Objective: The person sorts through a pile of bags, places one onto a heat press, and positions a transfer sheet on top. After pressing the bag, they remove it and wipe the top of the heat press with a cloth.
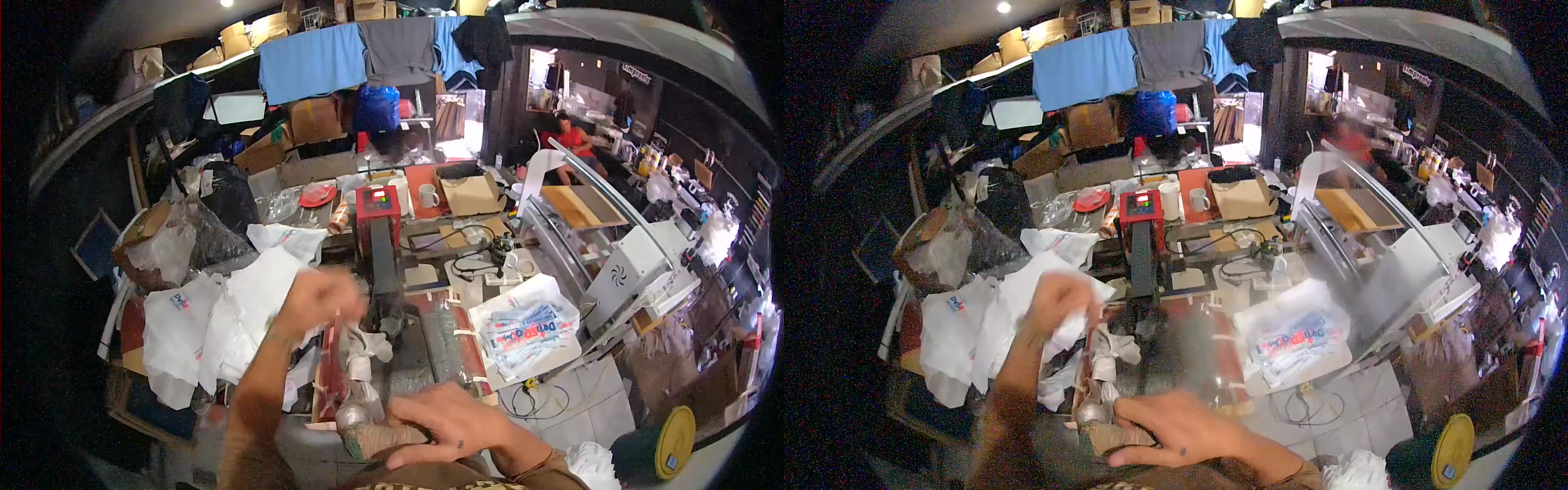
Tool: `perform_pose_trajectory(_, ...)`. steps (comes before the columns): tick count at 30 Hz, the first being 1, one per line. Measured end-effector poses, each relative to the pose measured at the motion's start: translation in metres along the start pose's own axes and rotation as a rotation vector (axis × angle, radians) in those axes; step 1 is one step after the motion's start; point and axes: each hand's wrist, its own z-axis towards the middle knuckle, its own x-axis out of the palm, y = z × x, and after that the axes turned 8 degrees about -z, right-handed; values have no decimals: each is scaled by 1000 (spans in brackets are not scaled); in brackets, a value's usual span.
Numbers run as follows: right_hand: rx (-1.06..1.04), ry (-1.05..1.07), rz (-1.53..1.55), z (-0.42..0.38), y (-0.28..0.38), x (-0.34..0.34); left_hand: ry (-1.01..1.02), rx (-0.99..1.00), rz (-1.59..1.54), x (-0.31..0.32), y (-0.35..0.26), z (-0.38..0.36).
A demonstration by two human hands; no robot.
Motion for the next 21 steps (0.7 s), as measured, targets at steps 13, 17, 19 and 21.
perform_pose_trajectory(13,-2,13,-96,-9,-11,16,-175,-346,1361,-79,201,220)
perform_pose_trajectory(17,-8,-65,40,-8,-9,17,-245,-355,1327,-85,220,236)
perform_pose_trajectory(19,-19,-54,82,-7,-11,17,-214,-303,1480,-93,235,242)
perform_pose_trajectory(21,-42,-36,113,-7,-12,16,-189,-311,1494,-96,239,241)
